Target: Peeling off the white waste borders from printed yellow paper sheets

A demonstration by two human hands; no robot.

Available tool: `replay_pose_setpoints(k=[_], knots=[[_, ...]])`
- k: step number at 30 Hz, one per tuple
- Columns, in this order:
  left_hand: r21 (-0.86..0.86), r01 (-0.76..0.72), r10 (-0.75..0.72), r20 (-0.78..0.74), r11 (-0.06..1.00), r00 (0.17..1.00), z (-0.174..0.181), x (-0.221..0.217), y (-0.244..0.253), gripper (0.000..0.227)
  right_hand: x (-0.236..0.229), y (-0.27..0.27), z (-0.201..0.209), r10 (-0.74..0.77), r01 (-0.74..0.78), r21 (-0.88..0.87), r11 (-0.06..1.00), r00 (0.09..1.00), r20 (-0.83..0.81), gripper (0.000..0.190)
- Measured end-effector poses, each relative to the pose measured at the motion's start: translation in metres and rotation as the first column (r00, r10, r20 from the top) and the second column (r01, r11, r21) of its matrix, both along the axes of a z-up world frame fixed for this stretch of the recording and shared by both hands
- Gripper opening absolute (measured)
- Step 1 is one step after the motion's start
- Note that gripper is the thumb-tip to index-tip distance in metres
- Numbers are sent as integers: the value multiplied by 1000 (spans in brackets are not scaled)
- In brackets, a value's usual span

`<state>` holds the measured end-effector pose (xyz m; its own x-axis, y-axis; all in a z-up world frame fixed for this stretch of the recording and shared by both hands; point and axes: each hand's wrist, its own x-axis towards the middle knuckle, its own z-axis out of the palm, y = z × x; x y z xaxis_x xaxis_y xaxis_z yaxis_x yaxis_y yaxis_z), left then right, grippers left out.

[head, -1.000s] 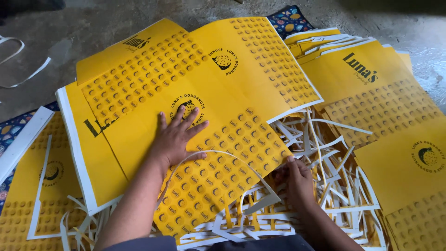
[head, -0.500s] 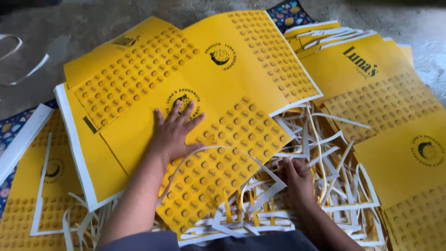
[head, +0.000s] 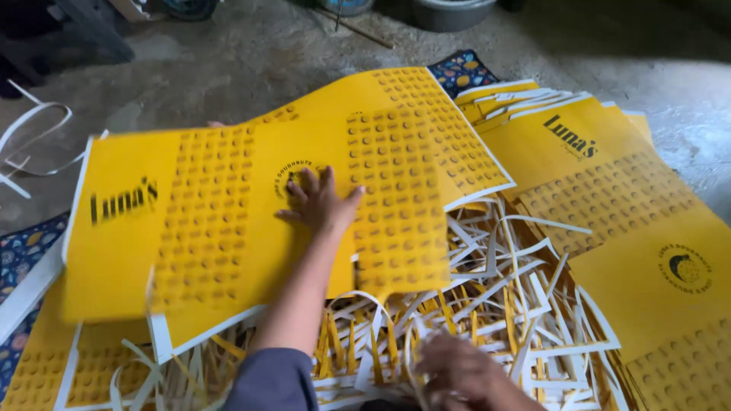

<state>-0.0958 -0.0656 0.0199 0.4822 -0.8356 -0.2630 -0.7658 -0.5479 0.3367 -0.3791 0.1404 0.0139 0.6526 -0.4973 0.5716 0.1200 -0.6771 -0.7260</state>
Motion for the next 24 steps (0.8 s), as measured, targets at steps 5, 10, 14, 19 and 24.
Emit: replay_pose_setpoints(k=[5, 10, 14, 19, 24], knots=[[-252, -206, 18, -591, 946, 807, 14, -47, -13, 87, 25, 0, 29, 349, -322, 239, 916, 934, -81, 46], [-468, 171, -318, -256, 867, 913, 13, -59, 43, 85, 0, -9, 39, 86, -53, 272, 961, 990, -110, 52], [-149, 549, -531, 146, 823, 835, 13, -59, 101, 97, -59, -59, -13, -557, 561, 137, 817, 828, -68, 25], [107, 643, -650, 203, 758, 732, -34, -59, 142, 105, -113, -159, -51, -849, 871, 200, 449, 485, -207, 18], [-247, 716, -357, 733, 653, 579, -105, -46, 135, 93, -112, -221, -84, -630, 787, 584, 200, 560, -539, 48]])
